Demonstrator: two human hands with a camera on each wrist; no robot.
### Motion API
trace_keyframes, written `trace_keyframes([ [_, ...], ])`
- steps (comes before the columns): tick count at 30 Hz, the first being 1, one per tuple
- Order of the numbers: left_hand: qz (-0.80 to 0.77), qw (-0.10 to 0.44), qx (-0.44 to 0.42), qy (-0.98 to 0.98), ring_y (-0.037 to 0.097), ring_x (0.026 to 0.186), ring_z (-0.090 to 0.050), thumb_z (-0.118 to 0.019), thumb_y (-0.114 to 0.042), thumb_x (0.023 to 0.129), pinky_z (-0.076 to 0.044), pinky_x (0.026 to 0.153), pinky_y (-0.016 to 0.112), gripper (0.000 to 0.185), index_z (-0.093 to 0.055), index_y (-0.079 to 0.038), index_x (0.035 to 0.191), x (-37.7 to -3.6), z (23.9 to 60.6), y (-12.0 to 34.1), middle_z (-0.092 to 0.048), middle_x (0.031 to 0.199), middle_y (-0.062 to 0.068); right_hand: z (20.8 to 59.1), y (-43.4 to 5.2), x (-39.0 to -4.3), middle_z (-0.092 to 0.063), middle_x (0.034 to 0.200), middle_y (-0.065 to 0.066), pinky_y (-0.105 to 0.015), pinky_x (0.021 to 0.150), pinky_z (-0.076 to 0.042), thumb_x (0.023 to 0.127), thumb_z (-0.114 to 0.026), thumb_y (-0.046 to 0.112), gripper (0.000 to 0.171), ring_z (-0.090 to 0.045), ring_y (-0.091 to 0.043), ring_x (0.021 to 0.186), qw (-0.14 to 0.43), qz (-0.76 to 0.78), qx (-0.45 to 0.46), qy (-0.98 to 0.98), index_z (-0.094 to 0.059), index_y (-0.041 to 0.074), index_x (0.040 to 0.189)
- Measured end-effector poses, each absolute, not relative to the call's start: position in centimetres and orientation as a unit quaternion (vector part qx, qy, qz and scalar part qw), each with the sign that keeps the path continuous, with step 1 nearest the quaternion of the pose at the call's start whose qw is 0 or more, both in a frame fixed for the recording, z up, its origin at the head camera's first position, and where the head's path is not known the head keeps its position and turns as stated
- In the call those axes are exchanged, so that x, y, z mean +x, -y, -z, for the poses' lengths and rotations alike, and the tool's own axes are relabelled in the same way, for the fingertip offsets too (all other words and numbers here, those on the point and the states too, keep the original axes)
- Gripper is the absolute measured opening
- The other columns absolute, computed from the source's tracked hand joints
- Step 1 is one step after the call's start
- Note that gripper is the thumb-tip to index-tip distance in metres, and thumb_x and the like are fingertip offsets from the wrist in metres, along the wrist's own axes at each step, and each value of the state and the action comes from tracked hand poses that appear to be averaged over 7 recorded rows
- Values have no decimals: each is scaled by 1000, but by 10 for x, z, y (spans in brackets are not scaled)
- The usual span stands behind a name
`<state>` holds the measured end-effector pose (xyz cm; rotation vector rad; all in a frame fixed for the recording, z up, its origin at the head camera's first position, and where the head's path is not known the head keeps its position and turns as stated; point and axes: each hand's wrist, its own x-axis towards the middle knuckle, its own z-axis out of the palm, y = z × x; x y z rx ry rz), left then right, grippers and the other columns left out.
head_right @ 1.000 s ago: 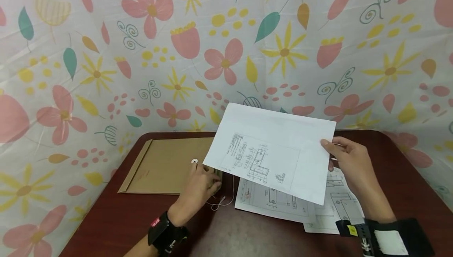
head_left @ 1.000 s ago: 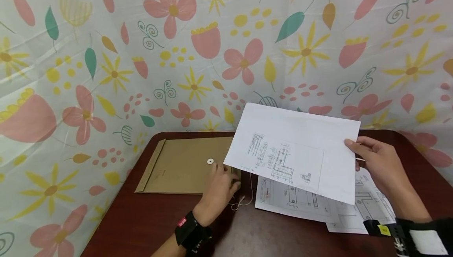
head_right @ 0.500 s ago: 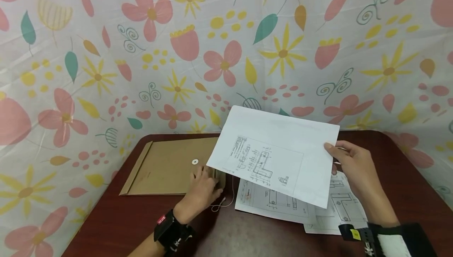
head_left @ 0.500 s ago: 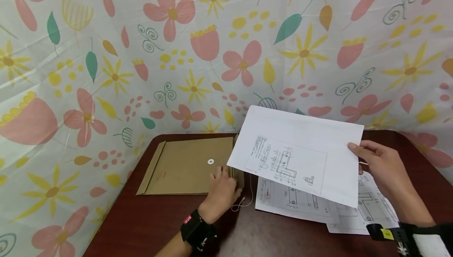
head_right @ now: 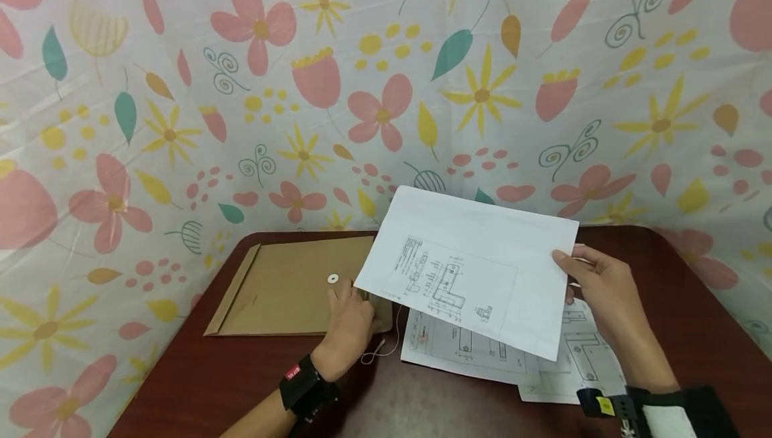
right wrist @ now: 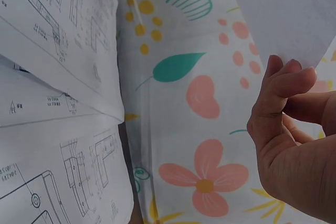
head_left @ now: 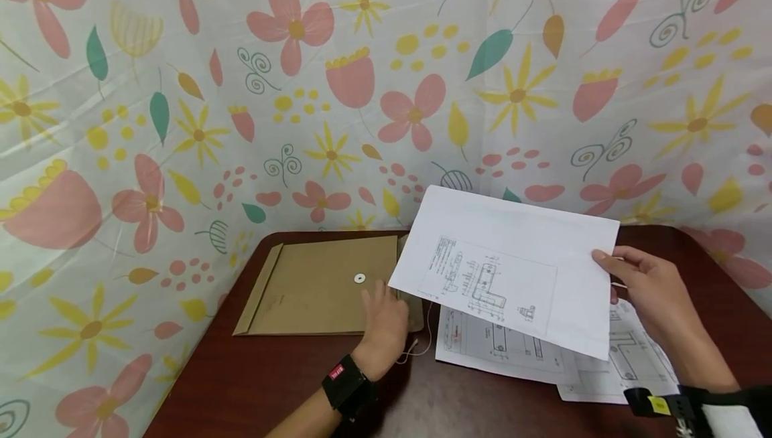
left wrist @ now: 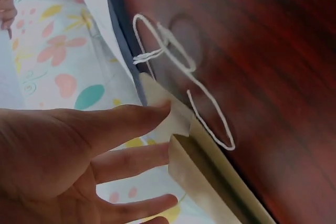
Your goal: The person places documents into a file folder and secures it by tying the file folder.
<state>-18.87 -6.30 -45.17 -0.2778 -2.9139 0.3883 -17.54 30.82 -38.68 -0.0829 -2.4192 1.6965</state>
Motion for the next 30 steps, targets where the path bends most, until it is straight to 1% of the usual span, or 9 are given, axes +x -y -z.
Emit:
trace_keyframes([
  [2, -146, 84, -91, 981, 21, 101, -37, -81, -26, 79, -30, 79, 41, 25, -64, -24, 60, -189, 454, 62, -55, 96, 0, 387, -309, -175, -65, 77, 13, -29, 51, -42, 99, -59, 33, 25, -56, -12, 63, 94, -576, -32, 811, -62, 10, 109],
  [5, -157, 79, -88, 980, 25, 120, -40, -82, -24, 77, -32, 81, 43, 24, -65, -23, 60, -188, 456, 61, -60, 118, 5, 387, -311, -174, -65, 76, 12, -29, 51, -42, 99, -60, 33, 22, -56, -11, 63, 94, -581, -36, 807, -63, 12, 107],
  [8, -149, 83, -86, 982, 33, 141, -32, -82, -34, 77, -36, 91, 50, 18, -73, -20, 70, -189, 456, 60, -56, 140, 12, 388, -311, -175, -65, 76, 12, -29, 50, -41, 99, -60, 31, 21, -56, -12, 63, 97, -584, -35, 805, -63, 12, 107],
  [10, -147, 77, -84, 983, 38, 146, -26, -79, -42, 80, -36, 99, 56, 25, -78, -18, 86, -190, 455, 60, -51, 147, 14, 389, -311, -175, -65, 76, 12, -29, 50, -42, 99, -60, 31, 21, -56, -12, 62, 98, -582, -34, 807, -63, 12, 107],
  [12, -148, 73, -82, 983, 40, 148, -22, -75, -49, 82, -35, 103, 61, 40, -77, -15, 103, -191, 454, 60, -49, 148, 15, 390, -311, -175, -65, 75, 12, -29, 51, -42, 99, -60, 30, 21, -56, -13, 60, 100, -578, -33, 809, -63, 11, 107],
  [15, -146, 67, -78, 984, 40, 150, -20, -72, -56, 82, -32, 105, 64, 52, -74, -16, 115, -192, 453, 62, -50, 148, 12, 391, -311, -176, -65, 75, 12, -28, 51, -42, 100, -59, 30, 21, -56, -14, 58, 101, -574, -33, 812, -62, 11, 108],
  [22, -101, 78, -85, 988, 37, 149, -23, -76, -56, 78, -29, 106, 69, 39, -78, -18, 87, -190, 453, 71, -54, 143, 9, 393, -311, -176, -65, 74, 12, -29, 52, -42, 99, -59, 32, 22, -55, -15, 58, 94, -574, -40, 813, -61, 12, 108],
  [25, -99, 99, -91, 986, 37, 149, -25, -79, -56, 76, -30, 105, 70, 45, -78, -15, 96, -189, 453, 73, -55, 142, 9, 395, -310, -177, -64, 74, 12, -27, 53, -42, 100, -58, 35, 30, -56, -15, 59, 95, -556, -45, 825, -60, 7, 111],
  [30, -103, 136, -92, 981, 38, 148, -28, -83, -57, 70, -31, 105, 71, 73, -69, -6, 119, -189, 455, 75, -53, 140, 11, 401, -303, -182, -63, 76, 18, -21, 57, -45, 100, -56, 39, 49, -58, -10, 65, 98, -506, -57, 855, -54, -5, 123],
])
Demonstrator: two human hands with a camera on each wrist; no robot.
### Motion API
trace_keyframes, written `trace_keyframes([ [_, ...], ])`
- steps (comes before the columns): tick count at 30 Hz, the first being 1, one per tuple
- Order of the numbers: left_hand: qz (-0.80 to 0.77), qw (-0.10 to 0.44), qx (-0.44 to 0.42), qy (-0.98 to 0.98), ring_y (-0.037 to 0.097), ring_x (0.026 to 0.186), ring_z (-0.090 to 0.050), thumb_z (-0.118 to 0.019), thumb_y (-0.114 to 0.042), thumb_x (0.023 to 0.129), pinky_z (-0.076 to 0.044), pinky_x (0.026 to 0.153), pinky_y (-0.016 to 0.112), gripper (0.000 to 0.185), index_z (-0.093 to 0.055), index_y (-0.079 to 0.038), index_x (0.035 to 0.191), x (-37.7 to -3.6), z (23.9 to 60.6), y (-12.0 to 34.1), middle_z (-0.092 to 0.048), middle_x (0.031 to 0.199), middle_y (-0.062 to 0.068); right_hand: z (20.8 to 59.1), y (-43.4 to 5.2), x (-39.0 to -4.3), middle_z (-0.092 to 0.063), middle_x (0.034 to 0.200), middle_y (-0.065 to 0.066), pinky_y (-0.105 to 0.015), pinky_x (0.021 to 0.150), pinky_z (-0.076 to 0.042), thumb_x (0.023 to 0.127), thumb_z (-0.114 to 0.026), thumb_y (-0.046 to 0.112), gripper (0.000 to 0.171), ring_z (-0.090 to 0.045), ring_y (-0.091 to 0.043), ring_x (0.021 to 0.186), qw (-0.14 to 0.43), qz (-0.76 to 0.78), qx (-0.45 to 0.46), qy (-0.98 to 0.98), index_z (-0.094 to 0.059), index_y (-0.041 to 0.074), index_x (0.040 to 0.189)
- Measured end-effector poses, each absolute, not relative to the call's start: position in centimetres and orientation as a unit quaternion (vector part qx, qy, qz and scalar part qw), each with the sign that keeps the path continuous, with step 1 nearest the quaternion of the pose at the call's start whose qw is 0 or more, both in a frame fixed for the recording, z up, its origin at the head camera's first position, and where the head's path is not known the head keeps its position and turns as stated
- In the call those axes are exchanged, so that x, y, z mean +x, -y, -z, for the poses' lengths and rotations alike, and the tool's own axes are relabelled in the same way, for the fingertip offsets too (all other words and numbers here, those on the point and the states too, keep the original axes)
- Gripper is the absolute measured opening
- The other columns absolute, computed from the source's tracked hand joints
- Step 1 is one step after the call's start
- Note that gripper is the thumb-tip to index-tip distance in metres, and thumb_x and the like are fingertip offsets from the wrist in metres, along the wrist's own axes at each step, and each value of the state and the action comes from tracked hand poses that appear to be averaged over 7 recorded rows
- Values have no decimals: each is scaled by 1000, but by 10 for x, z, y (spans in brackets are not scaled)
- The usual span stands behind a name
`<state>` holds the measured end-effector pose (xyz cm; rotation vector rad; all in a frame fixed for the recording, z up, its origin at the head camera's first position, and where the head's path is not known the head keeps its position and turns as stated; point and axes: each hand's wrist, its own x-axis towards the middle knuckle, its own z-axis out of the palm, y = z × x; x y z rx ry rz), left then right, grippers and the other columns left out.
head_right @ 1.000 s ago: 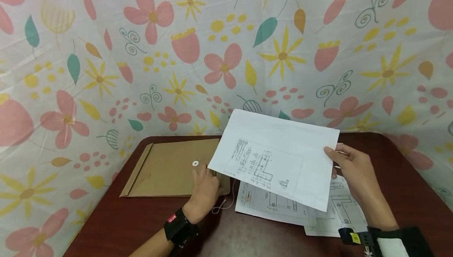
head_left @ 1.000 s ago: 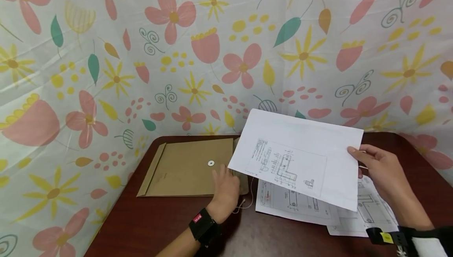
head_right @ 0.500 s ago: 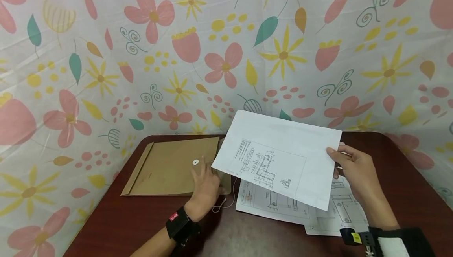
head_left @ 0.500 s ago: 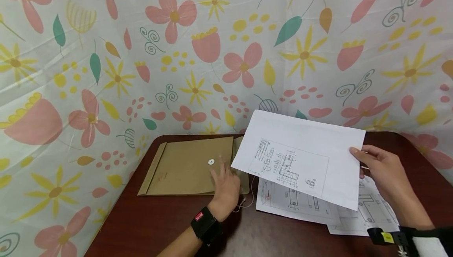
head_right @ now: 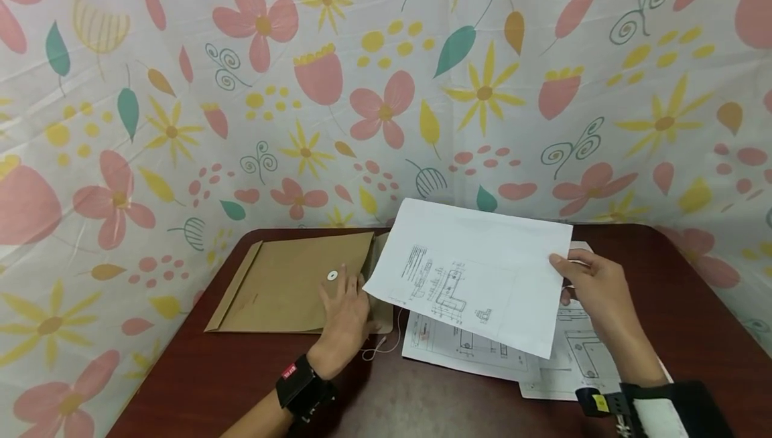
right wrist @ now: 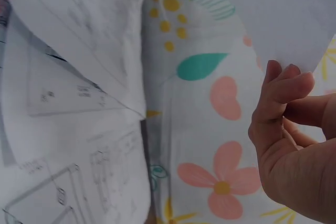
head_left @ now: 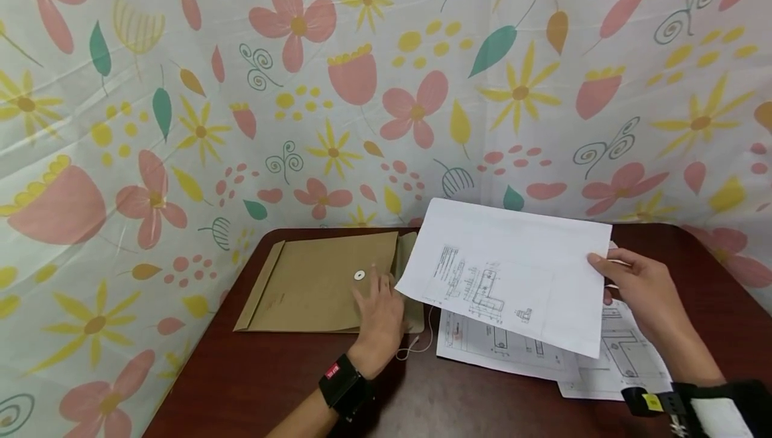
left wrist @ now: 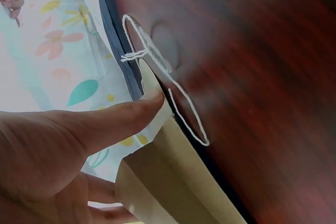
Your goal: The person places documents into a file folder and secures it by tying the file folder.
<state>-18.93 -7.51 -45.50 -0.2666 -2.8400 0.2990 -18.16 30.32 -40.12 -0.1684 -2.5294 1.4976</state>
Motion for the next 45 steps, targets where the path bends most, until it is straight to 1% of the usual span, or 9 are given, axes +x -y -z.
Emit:
trace_keyframes([
  [3, -98, 145, -89, 981, 38, 147, -28, -85, -56, 68, -31, 105, 71, 76, -66, -5, 121, -190, 456, 75, -51, 139, 11, 405, -300, -186, -63, 76, 20, -22, 56, -46, 100, -56, 38, 52, -58, -9, 64, 106, -505, -62, 854, -54, -7, 125],
  [9, -111, 147, -80, 980, 36, 148, -27, -81, -66, 64, -35, 104, 66, 104, -52, 0, 140, -190, 458, 73, -51, 140, 13, 413, -302, -189, -63, 68, 18, -26, 51, -43, 100, -57, 34, 46, -54, -14, 52, 129, -532, -80, 833, -53, -9, 119],
  [17, -108, 159, -76, 978, 36, 148, -28, -83, -65, 62, -37, 102, 67, 113, -47, 4, 143, -190, 458, 74, -49, 141, 16, 433, -281, -205, -62, 74, 7, -25, 55, -47, 101, -54, 37, 50, -54, -8, 58, 76, -514, -91, 850, -56, -9, 122],
  [19, -103, 157, -75, 979, 36, 148, -28, -85, -59, 64, -36, 103, 67, 110, -45, 4, 144, -190, 458, 74, -48, 143, 16, 437, -276, -209, -63, 78, 4, -25, 55, -48, 102, -54, 35, 50, -54, -7, 59, 58, -514, -83, 852, -55, -9, 124],
  [25, -95, 156, -78, 980, 35, 149, -26, -88, -30, 72, -34, 104, 69, 93, -42, 4, 146, -190, 459, 74, -44, 146, 17, 443, -265, -221, -62, 84, -1, -24, 55, -49, 102, -54, 31, 53, -54, -5, 62, 7, -526, -57, 849, -50, -13, 132],
  [29, -90, 158, -82, 980, 35, 149, -27, -89, -30, 70, -34, 104, 69, 95, -43, 4, 146, -190, 459, 74, -43, 147, 17, 440, -261, -228, -61, 79, 0, -24, 55, -47, 103, -53, 31, 51, -52, -6, 60, -9, -518, -48, 854, -51, -12, 131],
  [34, -90, 166, -83, 979, 35, 148, -29, -90, -34, 69, -36, 103, 69, 96, -44, 3, 145, -190, 460, 74, -44, 146, 17, 436, -260, -238, -59, 73, 1, -28, 55, -46, 103, -53, 31, 48, -51, -8, 58, -4, -497, -36, 867, -54, -11, 127],
  [43, -87, 155, -84, 980, 35, 148, -29, -88, -33, 72, -36, 103, 69, 92, -45, 2, 145, -191, 460, 75, -47, 142, 16, 432, -247, -253, -64, 81, -3, -29, 58, -48, 103, -52, 31, 50, -54, -9, 60, -15, -496, -47, 867, -52, -11, 132],
  [45, -89, 154, -84, 981, 34, 148, -29, -89, -37, 70, -36, 103, 69, 95, -45, 2, 145, -190, 460, 76, -47, 143, 16, 433, -241, -256, -64, 80, -3, -28, 57, -49, 103, -53, 29, 48, -54, -10, 59, -17, -500, -48, 864, -53, -10, 131],
])
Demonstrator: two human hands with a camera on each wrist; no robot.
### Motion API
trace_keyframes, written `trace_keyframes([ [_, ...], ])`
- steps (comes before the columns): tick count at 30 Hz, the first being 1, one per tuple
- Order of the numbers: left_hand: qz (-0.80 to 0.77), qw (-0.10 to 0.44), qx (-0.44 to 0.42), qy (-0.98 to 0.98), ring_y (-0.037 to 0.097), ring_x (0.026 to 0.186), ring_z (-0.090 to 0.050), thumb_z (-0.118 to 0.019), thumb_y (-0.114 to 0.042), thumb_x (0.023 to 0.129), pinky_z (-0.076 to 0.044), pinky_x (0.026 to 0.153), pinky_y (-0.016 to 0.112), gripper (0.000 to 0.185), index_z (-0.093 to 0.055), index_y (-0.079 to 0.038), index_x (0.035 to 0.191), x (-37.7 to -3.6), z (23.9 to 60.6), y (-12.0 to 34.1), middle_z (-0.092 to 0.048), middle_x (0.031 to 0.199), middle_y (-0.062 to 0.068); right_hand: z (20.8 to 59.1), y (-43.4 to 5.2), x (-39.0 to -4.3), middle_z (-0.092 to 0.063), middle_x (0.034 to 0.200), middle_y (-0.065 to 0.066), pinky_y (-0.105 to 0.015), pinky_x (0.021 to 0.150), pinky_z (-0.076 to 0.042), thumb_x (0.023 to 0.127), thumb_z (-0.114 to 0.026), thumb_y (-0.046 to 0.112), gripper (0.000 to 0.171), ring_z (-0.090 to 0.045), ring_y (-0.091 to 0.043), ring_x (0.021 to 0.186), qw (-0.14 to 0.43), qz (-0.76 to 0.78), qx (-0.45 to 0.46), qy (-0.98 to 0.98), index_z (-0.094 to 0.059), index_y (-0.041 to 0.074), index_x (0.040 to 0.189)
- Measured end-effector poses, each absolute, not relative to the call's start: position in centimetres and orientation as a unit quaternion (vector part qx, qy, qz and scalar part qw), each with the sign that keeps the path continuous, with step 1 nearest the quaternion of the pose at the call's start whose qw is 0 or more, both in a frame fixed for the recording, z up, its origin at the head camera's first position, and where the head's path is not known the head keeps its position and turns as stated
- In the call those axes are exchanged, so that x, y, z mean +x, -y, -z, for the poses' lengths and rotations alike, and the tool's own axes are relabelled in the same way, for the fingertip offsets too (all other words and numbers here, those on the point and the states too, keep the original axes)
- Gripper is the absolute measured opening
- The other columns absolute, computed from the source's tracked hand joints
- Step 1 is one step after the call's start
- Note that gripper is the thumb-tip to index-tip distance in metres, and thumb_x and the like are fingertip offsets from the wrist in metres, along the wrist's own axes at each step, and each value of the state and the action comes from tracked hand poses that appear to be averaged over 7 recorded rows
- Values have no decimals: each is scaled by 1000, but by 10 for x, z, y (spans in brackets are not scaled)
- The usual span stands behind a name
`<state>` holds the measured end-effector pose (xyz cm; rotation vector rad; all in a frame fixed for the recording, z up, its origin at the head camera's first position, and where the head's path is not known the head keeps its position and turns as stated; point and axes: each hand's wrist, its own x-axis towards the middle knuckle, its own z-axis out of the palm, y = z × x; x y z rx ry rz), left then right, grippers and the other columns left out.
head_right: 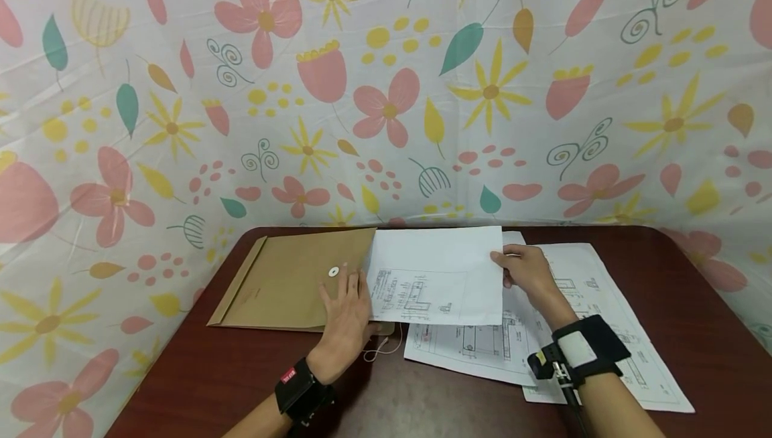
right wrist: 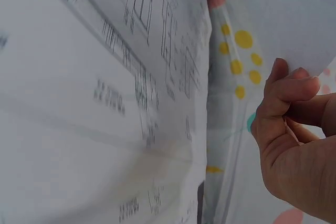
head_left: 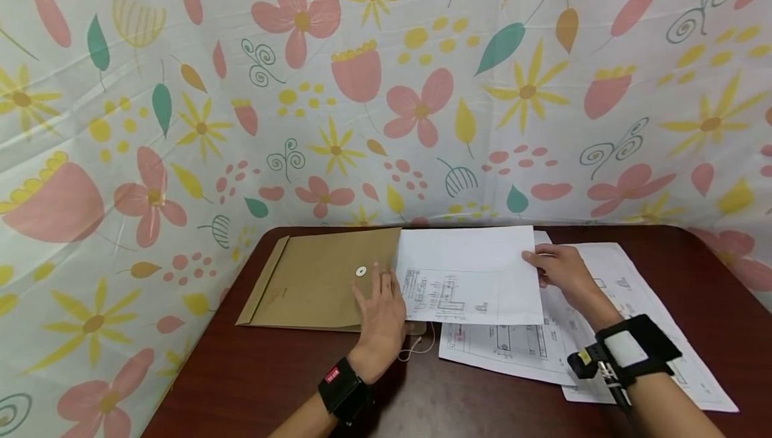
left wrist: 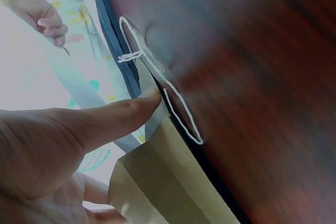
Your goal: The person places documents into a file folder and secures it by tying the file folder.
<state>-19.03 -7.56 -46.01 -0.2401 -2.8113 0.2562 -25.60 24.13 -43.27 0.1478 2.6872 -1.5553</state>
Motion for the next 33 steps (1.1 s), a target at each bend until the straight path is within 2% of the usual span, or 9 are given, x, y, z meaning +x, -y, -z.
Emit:
trace_keyframes([
  [5, -96, 157, -85, 979, 34, 148, -30, -90, -49, 64, -37, 103, 68, 106, -44, 1, 146, -190, 461, 76, -48, 142, 15, 436, -225, -265, -64, 77, 0, -29, 57, -48, 103, -54, 25, 44, -53, -10, 57, 23, 516, 56, -854, -55, -9, 130],
  [9, -95, 156, -85, 980, 34, 147, -31, -90, -47, 65, -37, 103, 68, 105, -44, 1, 146, -190, 462, 77, -48, 142, 15, 440, -213, -272, -65, 79, -3, -30, 57, -49, 102, -55, 23, 42, -54, -11, 57, 24, 528, 62, -847, -55, -9, 130],
  [16, -91, 144, -84, 982, 34, 148, -29, -83, -62, 65, -36, 103, 68, 111, -42, -1, 148, -191, 462, 77, -47, 145, 15, 443, -194, -280, -67, 81, -6, -29, 56, -48, 101, -56, 22, 42, -53, -11, 56, 21, 537, 64, -841, -56, -9, 130],
  [27, -87, 141, -92, 982, 35, 148, -29, -84, -59, 67, -36, 102, 69, 108, -42, 0, 147, -191, 461, 78, -48, 142, 14, 442, -170, -285, -60, 66, 2, -30, 56, -46, 101, -57, 21, 36, -51, -11, 53, 10, 536, 39, -843, -61, -7, 124],
  [33, -98, 139, -92, 981, 33, 148, -28, -86, -56, 67, -36, 102, 69, 106, -43, 0, 147, -191, 460, 78, -48, 141, 13, 446, -157, -288, -59, 62, 2, -32, 57, -46, 100, -57, 21, 36, -51, -11, 51, 15, 539, 31, -842, -60, -7, 124],
])
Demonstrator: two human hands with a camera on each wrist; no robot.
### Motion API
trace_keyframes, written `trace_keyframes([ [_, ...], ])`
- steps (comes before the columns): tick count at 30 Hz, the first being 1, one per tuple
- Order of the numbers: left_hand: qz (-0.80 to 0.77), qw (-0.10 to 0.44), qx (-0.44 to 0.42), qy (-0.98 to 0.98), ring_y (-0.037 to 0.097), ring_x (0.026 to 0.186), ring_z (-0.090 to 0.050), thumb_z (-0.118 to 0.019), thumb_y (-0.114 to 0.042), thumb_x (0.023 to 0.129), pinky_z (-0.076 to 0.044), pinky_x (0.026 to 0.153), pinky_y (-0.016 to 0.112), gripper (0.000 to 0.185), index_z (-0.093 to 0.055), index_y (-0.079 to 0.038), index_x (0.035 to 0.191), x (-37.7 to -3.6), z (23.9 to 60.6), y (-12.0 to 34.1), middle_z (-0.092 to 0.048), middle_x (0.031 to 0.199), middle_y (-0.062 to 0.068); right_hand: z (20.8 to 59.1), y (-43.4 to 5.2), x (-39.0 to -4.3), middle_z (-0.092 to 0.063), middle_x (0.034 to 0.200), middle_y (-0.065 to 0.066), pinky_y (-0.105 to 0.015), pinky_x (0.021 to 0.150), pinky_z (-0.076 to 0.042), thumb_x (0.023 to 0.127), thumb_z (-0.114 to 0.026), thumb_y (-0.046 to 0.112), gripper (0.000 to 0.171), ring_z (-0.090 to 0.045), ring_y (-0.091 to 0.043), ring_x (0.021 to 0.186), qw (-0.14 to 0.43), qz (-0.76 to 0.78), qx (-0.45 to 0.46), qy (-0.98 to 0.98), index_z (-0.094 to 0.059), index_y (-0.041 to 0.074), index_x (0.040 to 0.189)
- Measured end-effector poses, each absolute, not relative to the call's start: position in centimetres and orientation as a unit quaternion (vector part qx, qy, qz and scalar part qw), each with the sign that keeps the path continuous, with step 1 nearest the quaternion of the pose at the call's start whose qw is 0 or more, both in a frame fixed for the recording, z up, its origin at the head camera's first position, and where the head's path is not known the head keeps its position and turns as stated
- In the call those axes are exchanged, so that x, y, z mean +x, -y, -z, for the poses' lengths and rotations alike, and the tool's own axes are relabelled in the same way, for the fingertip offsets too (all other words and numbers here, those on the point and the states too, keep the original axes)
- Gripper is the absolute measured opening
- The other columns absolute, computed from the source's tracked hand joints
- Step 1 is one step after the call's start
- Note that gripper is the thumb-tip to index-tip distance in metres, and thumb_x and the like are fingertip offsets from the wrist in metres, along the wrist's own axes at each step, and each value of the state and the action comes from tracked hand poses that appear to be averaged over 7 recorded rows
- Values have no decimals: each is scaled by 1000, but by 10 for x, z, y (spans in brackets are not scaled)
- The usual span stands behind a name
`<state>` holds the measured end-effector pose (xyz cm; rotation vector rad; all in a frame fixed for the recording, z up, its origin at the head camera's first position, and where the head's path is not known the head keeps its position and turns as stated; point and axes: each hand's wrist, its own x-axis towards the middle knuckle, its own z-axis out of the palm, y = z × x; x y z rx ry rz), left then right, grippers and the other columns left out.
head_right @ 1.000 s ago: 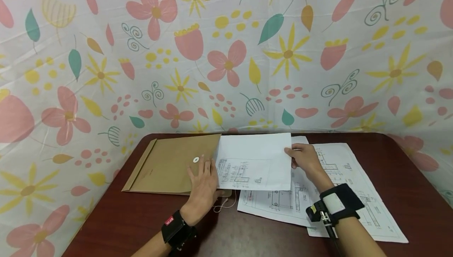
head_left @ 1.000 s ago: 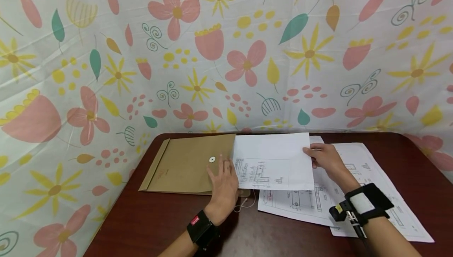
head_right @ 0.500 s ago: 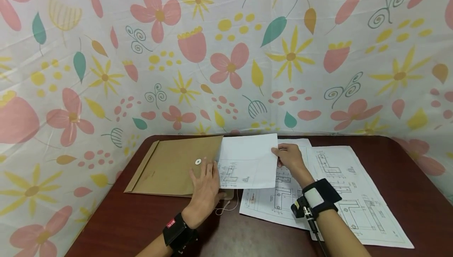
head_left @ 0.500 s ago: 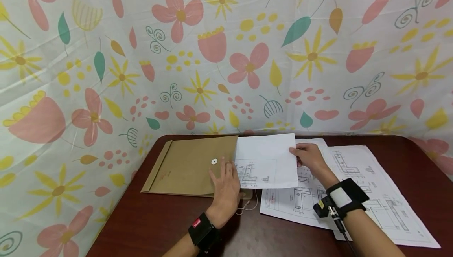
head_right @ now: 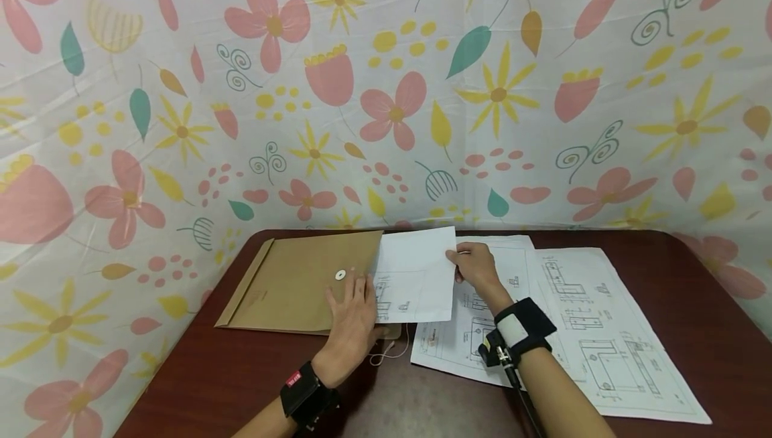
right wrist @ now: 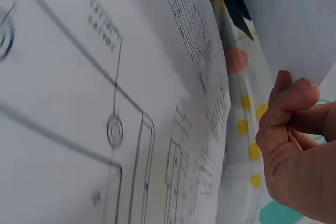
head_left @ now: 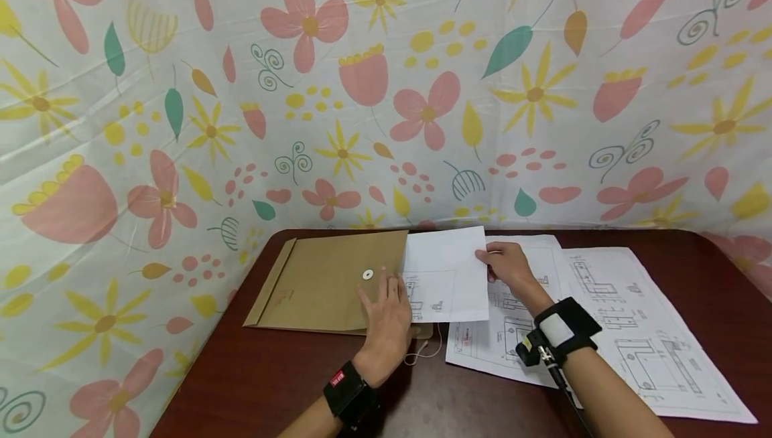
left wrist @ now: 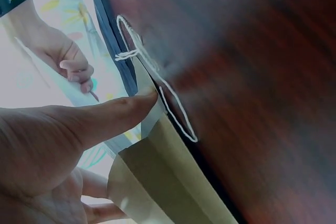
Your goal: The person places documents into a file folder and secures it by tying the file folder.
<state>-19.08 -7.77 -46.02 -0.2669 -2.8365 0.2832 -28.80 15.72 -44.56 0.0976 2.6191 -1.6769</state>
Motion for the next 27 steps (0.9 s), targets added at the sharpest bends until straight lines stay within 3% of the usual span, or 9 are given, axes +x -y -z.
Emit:
trace_keyframes([
  [19, -110, 154, -97, 977, 29, 148, -31, -83, -62, 67, -37, 102, 68, 107, -46, -1, 146, -190, 462, 80, -49, 139, 11, 453, -127, -298, -54, 57, 2, -29, 53, -45, 99, -58, 17, 30, -49, -10, 47, 13, 559, 19, -829, -64, -7, 117],
  [27, -99, 178, -110, 973, 29, 147, -33, -84, -61, 65, -37, 100, 68, 108, -47, 0, 145, -190, 463, 82, -51, 136, 12, 452, -115, -300, -68, 92, -14, -26, 56, -42, 99, -59, 19, 33, -52, -11, 62, 9, 542, 24, -840, -64, -6, 120],
])
